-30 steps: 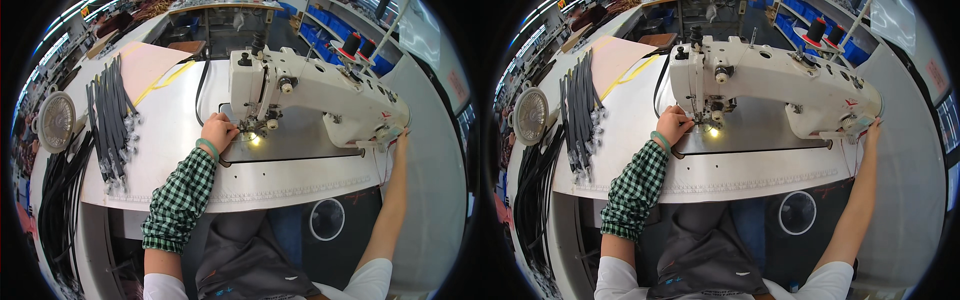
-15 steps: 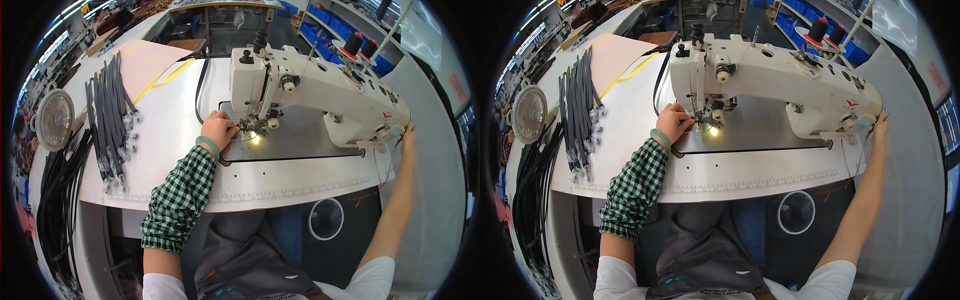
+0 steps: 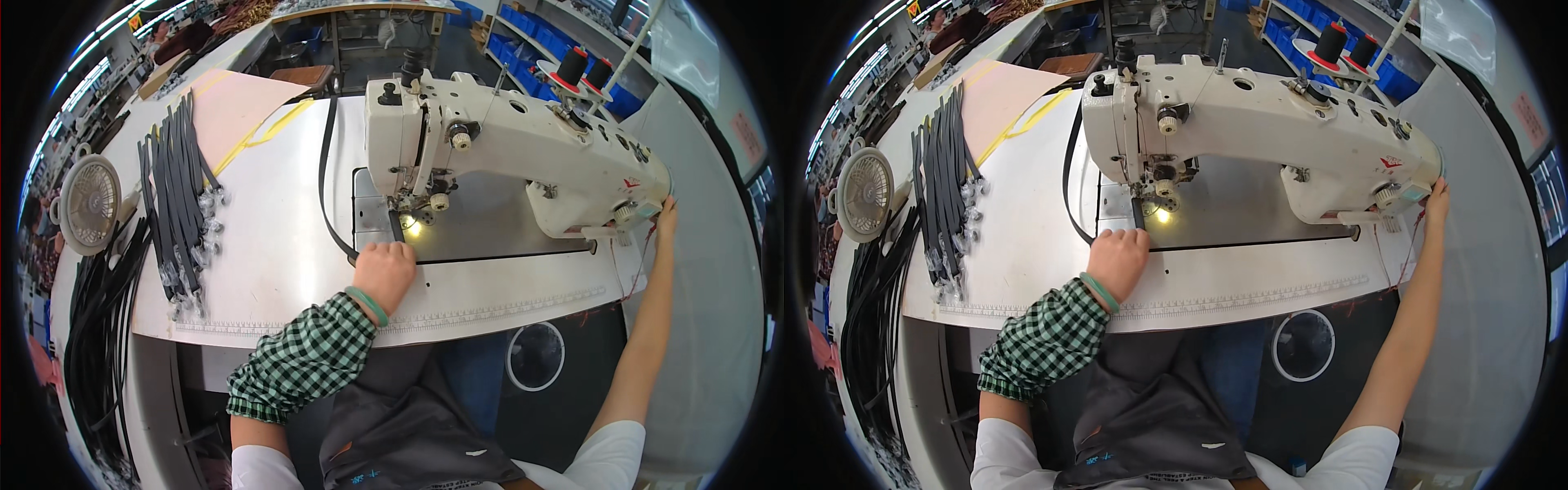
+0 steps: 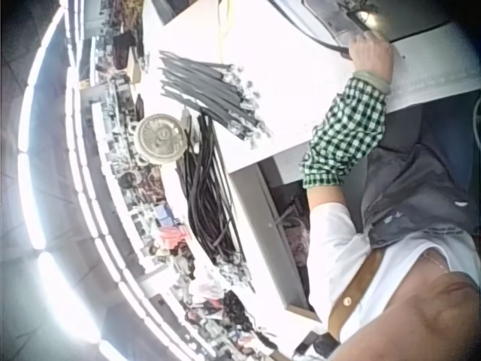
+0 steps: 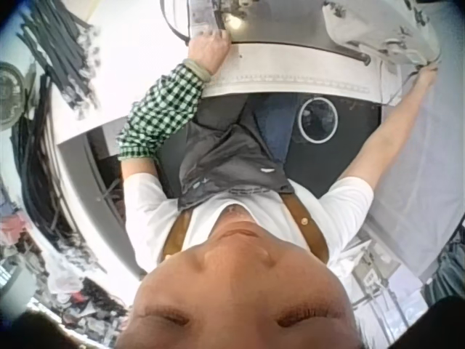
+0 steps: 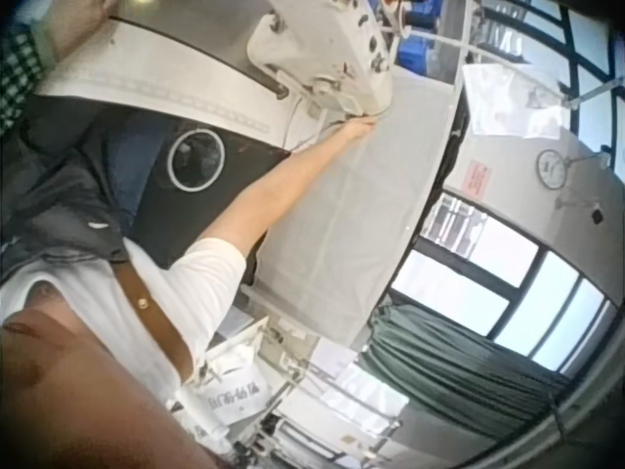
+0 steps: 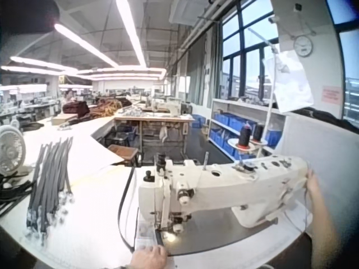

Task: The person operates an industrial sewing machine to stitch long black straps. They feed each strap through the machine, guide it under the needle, and cut the thread after each piece. The finished straps are placed on the table to the left.

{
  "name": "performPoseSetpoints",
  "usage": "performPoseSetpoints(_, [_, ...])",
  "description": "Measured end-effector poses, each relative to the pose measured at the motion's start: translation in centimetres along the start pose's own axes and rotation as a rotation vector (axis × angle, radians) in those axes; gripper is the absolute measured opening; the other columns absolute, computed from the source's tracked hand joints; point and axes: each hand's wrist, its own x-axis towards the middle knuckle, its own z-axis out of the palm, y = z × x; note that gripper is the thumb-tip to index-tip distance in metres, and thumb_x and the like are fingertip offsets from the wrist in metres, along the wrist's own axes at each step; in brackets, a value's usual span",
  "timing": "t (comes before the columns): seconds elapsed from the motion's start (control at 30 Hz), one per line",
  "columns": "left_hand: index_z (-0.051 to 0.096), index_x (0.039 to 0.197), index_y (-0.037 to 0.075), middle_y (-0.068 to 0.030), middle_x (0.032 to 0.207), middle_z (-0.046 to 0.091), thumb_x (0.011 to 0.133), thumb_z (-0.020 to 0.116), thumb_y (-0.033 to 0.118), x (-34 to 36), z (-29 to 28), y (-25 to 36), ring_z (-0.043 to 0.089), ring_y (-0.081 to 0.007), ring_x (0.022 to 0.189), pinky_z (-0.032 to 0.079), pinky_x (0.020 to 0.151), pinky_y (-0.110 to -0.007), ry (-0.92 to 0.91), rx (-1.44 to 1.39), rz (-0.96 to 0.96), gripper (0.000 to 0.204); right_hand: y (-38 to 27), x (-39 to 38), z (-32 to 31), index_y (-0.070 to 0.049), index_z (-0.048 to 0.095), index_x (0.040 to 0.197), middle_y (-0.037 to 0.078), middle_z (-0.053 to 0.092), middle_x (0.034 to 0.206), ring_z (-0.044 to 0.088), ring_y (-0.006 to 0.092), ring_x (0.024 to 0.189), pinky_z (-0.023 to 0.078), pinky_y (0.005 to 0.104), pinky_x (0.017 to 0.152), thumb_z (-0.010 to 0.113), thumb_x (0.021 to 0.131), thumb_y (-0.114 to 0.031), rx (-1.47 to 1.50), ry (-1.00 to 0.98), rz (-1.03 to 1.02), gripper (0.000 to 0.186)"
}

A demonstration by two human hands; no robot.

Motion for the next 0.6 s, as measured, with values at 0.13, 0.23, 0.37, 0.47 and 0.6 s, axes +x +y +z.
performPoseSetpoints(0.13, [0.052, 0.069, 0.005, -0.0037, 0.061, 0.054, 0.069, 0.054, 0.008, -0.2, 0.4, 0.4, 0.056, -0.0177, 0.058, 0.043, 0.055, -0.029, 0.158, -0.048, 0.049, 0.003, -0.3, -0.4, 0.2, 0.0, 0.047, 0.105, 0.011, 0.056, 0.092, 0.058, 0.0183, 0.072, 0.047, 0.0275, 0.057, 0.035, 0.09, -0.042, 0.119, 0.015, -0.036, 0.046])
performPoseSetpoints(0.23, [0.052, 0.067, 0.005, -0.0047, 0.061, 0.055, 0.066, 0.053, 0.006, 0.1, 0.5, -0.2, 0.056, -0.0183, 0.059, 0.043, 0.054, -0.029, 0.121, -0.14, 0.027, 0.002, 0.8, -0.5, 0.2, 0.0, 0.046, 0.107, 0.012, 0.055, 0.095, 0.057, 0.0179, 0.074, 0.047, 0.0264, 0.057, 0.033, 0.091, -0.038, 0.182, 0.052, -0.094, 0.043])
performPoseSetpoints(0.37, [0.052, 0.066, 0.006, -0.0052, 0.062, 0.055, 0.063, 0.053, 0.005, 0.1, 0.5, -0.2, 0.056, -0.0197, 0.059, 0.044, 0.055, -0.03, 0.116, -0.2, -0.014, 0.003, 2.8, -2.7, 3.3, 0.0, 0.046, 0.106, 0.013, 0.054, 0.099, 0.055, 0.0177, 0.08, 0.046, 0.0275, 0.061, 0.033, 0.092, -0.036, 0.425, 0.124, -0.074, 0.041])
performPoseSetpoints(0.47, [0.052, 0.064, 0.006, -0.0052, 0.061, 0.055, 0.062, 0.052, 0.005, 0.3, 0.3, -0.2, 0.056, -0.0198, 0.058, 0.044, 0.055, -0.03, 0.08, -0.203, -0.01, 0.002, 2.7, -3.1, 2.5, 0.001, 0.046, 0.106, 0.012, 0.055, 0.1, 0.055, 0.017, 0.079, 0.045, 0.0289, 0.064, 0.033, 0.092, -0.034, 0.347, 0.119, -0.056, 0.039])
performPoseSetpoints(0.6, [0.052, 0.064, 0.006, -0.0057, 0.062, 0.055, 0.063, 0.051, 0.004, 0.1, 0.5, -0.4, 0.056, -0.0202, 0.058, 0.044, 0.055, -0.031, 0.085, -0.199, -0.018, 0.002, -0.8, -6.1, 2.9, 0.001, 0.047, 0.105, 0.009, 0.057, 0.096, 0.053, 0.0144, 0.072, 0.043, 0.0284, 0.064, 0.033, 0.092, -0.031, 0.244, 0.368, -0.076, 0.037])
